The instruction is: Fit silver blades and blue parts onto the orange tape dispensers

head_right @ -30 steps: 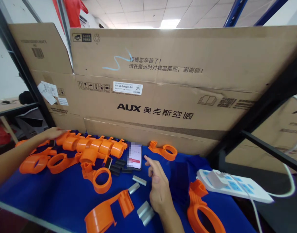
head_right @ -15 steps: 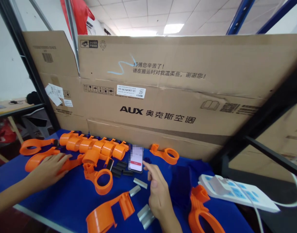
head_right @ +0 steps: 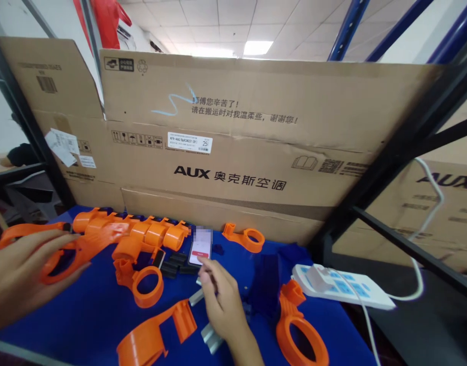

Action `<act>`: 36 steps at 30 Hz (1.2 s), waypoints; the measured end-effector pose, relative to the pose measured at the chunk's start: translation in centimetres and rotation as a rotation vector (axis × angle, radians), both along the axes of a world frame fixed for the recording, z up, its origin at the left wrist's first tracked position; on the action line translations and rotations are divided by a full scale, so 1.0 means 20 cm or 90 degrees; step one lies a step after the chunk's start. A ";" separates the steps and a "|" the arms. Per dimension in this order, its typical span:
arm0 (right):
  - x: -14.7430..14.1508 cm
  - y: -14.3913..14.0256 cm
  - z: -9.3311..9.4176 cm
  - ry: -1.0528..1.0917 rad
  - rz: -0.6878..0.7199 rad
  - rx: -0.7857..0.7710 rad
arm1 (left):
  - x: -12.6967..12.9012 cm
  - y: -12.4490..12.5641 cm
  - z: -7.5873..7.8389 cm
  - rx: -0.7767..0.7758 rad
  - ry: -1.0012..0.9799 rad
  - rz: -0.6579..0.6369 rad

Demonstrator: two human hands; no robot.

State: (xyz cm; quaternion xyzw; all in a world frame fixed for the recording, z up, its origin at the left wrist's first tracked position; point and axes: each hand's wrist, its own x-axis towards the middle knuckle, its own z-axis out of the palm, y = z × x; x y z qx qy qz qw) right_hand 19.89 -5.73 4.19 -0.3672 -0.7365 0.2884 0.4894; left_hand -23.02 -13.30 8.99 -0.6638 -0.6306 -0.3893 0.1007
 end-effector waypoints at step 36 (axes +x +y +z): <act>0.16 0.09 -0.05 -0.443 -0.118 -0.061 | 1.11 0.57 -0.18 -0.347 -1.012 -0.471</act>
